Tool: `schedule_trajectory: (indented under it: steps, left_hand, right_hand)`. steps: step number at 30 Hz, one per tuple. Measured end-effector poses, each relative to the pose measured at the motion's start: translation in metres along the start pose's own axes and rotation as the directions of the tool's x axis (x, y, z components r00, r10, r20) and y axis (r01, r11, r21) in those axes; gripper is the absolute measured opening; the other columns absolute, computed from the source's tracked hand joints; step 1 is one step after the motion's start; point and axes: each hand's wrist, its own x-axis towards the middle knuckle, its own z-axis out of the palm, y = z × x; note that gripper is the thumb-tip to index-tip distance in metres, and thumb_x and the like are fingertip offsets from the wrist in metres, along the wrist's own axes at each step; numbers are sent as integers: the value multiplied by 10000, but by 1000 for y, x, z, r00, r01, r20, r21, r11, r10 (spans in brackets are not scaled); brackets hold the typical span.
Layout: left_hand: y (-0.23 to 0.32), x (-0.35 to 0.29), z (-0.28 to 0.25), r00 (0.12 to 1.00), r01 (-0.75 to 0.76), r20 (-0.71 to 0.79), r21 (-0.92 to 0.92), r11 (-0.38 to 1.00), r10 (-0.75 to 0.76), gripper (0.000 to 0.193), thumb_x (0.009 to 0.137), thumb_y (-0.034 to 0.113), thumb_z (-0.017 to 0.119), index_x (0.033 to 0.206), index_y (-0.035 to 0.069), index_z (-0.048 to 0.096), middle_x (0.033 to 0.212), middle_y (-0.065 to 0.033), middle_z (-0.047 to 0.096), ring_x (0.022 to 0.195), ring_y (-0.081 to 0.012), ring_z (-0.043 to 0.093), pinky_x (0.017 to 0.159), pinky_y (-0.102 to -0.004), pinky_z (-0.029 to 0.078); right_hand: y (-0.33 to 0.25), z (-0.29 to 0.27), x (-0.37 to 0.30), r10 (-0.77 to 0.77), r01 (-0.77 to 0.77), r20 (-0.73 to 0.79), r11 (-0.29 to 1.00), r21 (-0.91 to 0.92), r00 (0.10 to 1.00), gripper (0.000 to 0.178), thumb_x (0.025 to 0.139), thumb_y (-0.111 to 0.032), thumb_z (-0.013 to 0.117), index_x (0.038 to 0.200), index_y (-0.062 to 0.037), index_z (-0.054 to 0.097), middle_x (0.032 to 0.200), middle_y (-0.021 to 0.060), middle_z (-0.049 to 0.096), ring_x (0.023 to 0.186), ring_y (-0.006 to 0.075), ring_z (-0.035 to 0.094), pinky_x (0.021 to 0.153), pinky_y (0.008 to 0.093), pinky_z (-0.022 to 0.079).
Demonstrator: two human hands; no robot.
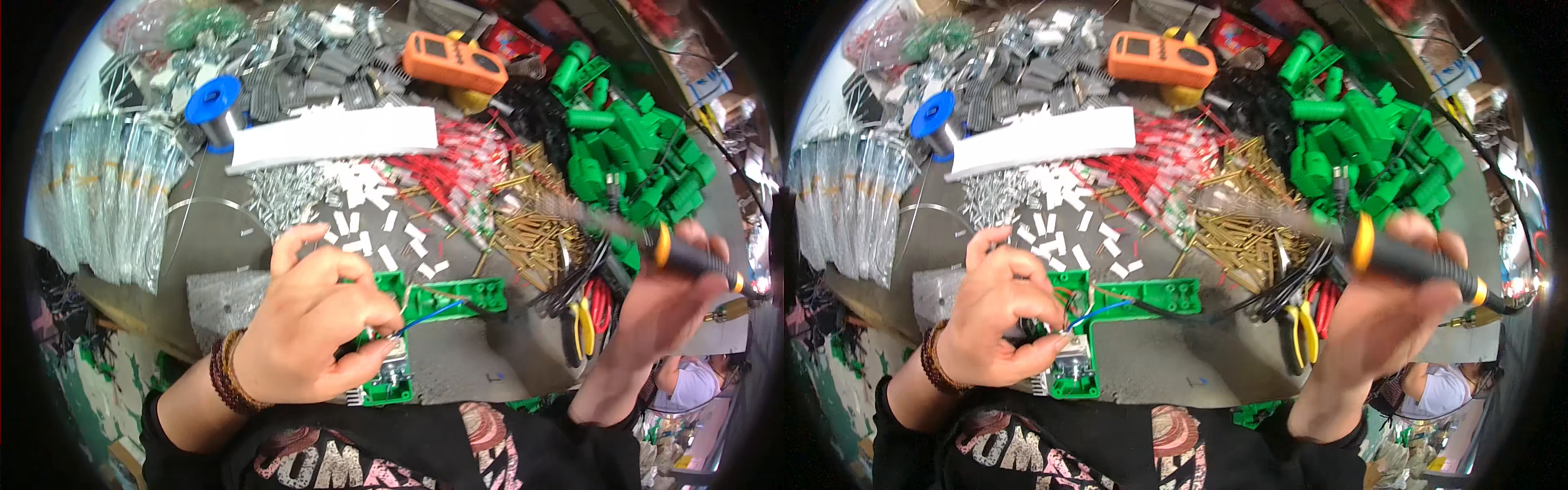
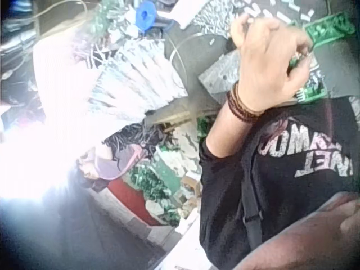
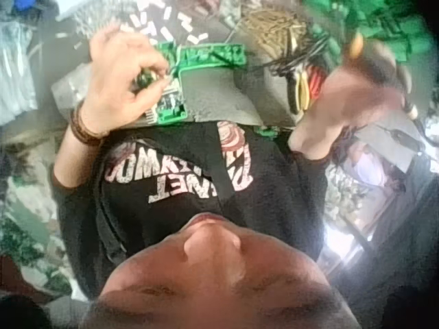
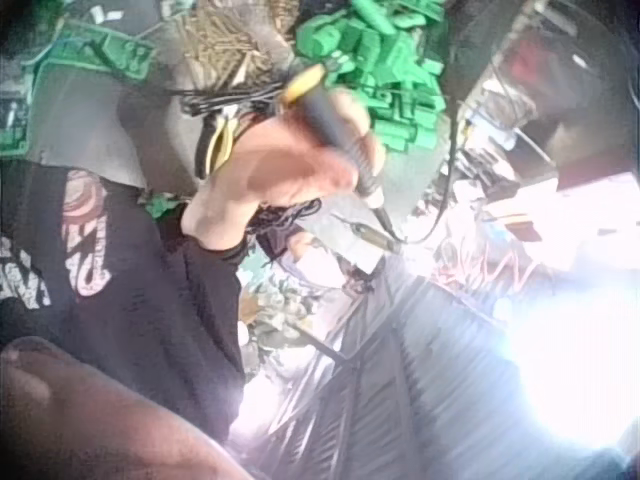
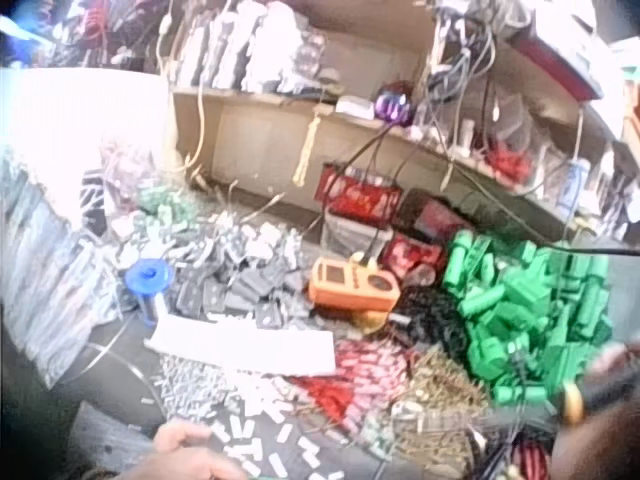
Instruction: Assembling internal components, wiring, and soldering for a green plastic electronic device housing.
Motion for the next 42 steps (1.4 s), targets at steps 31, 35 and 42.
schedule_trajectory:
  steps: [31,35,42]
  left_hand:
    - [7,3,0,998,53,40,80,995,-56,181,637,83,782,723,195,669,760,92,667,837,-166,613,1096,-518,270]
    - [7,2,2,1000,24,18,98,995,-25,192,612,81,766,717,222,690,776,105,648,827,-161,609,1092,-514,281]
    - [7,2,2,1000,-20,8,127,992,19,227,602,94,763,754,254,712,803,118,623,813,-161,607,1097,-500,282]
  right_hand:
    - [29,47,-104,-73,583,923,793,-177,379,367,680,-179,666,1040,-163,732,715,-56,469,584,82,456,515,242,332]
    - [37,47,-111,-70,571,925,803,-169,372,373,697,-179,669,1065,-190,728,710,-53,421,588,86,464,517,236,364]
    - [38,47,-111,-57,539,922,824,-172,382,353,714,-191,670,1062,-191,728,702,-49,400,582,84,468,515,236,386]
